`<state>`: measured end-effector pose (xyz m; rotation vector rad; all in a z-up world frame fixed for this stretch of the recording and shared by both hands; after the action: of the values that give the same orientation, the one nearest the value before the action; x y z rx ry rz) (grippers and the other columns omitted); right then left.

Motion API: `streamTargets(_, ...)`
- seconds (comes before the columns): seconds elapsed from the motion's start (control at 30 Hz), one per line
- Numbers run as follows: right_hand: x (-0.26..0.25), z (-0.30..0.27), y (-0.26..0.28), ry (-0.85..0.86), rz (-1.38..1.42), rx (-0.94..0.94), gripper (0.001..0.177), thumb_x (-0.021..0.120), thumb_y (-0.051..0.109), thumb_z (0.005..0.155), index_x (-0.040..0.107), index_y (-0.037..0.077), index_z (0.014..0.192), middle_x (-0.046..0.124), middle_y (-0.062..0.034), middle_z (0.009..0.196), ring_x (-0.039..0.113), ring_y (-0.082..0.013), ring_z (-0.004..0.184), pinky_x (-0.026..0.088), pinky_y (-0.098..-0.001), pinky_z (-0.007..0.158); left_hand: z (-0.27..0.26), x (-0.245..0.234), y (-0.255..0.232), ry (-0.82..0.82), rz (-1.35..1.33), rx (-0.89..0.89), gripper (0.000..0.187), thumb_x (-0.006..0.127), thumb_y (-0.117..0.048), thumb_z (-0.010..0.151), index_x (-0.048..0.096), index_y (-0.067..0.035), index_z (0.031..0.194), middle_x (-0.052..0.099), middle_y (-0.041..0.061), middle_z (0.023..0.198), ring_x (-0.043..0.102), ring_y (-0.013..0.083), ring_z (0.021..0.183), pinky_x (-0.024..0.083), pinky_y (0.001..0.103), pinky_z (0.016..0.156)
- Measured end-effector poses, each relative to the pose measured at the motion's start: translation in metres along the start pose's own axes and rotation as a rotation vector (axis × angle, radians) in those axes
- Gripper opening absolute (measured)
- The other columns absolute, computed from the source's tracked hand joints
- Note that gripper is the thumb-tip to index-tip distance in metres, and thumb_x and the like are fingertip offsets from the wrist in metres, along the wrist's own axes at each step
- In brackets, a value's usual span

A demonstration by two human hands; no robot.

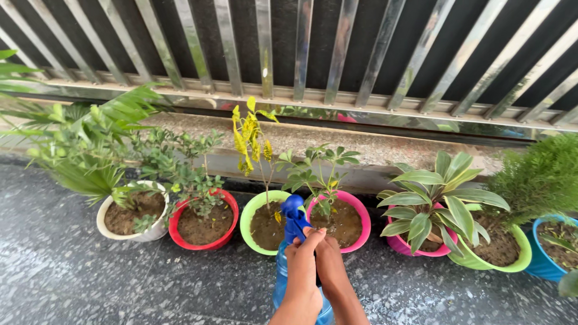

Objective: The person uses a blue spray bottle to mist several potted plants arranged in a row on a tiled balcony floor. The person systematically sprays each plant, moving from one to the next along the line.

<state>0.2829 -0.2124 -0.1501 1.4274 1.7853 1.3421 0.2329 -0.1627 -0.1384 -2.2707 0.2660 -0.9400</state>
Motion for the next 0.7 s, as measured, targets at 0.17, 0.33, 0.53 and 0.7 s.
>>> streamTargets(0.17, 0.004, -0.001, -0.003, -0.04, 0.054, -0.026, 0.044, 0.059, 0.04, 0.094, 0.071, -0.001, 0.083, 0.068, -0.0098, 0.071, 0.061, -0.0181, 0.059, 0.047, -0.0337, 0.055, -0.002, 0.006, -0.007, 0.026, -0.012, 0.022, 0.022, 0.08, -0.019, 0.076, 0.065, -0.006, 0.085, 0.062, 0.002, 0.08, 0.057, 0.0154, 0.076, 0.044, 0.033, 0.072)
streamTargets(0.33, 0.005, 0.003, -0.001, -0.083, -0.136, -0.074, 0.056, 0.052, 0.046, 0.098, 0.069, -0.002, 0.076, 0.068, -0.0099, 0.064, 0.06, -0.0173, 0.055, 0.047, -0.0337, 0.053, -0.008, 0.003, -0.009, -0.083, 0.04, -0.025, 0.025, 0.081, -0.02, 0.076, 0.066, -0.01, 0.094, 0.068, 0.001, 0.088, 0.064, 0.0129, 0.086, 0.048, 0.031, 0.082)
streamTargets(0.53, 0.005, 0.013, -0.017, -0.088, -0.083, -0.114, 0.048, 0.06, 0.037, 0.095, 0.074, -0.005, 0.078, 0.071, -0.0098, 0.067, 0.059, -0.0155, 0.058, 0.046, -0.0331, 0.056, 0.001, -0.004, -0.012, -0.043, -0.02, -0.074, 0.028, 0.079, -0.031, 0.079, 0.071, -0.008, 0.093, 0.065, 0.001, 0.087, 0.058, 0.0136, 0.084, 0.045, 0.033, 0.079)
streamTargets(0.7, 0.006, 0.012, -0.015, -0.162, -0.071, -0.139, 0.051, 0.056, 0.04, 0.098, 0.073, -0.003, 0.079, 0.065, -0.0077, 0.066, 0.053, -0.0147, 0.059, 0.041, -0.0343, 0.055, 0.009, -0.001, -0.018, 0.019, 0.041, -0.092, 0.029, 0.076, -0.035, 0.079, 0.076, -0.011, 0.096, 0.07, 0.0, 0.092, 0.062, 0.0116, 0.088, 0.047, 0.03, 0.082)
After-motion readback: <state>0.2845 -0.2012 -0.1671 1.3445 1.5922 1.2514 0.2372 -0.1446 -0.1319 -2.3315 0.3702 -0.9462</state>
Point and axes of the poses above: each hand's wrist, its own z-axis towards the middle knuckle, its own x-axis out of the palm, y = z × x, the point moved 4 cm from there along z, towards the middle knuckle
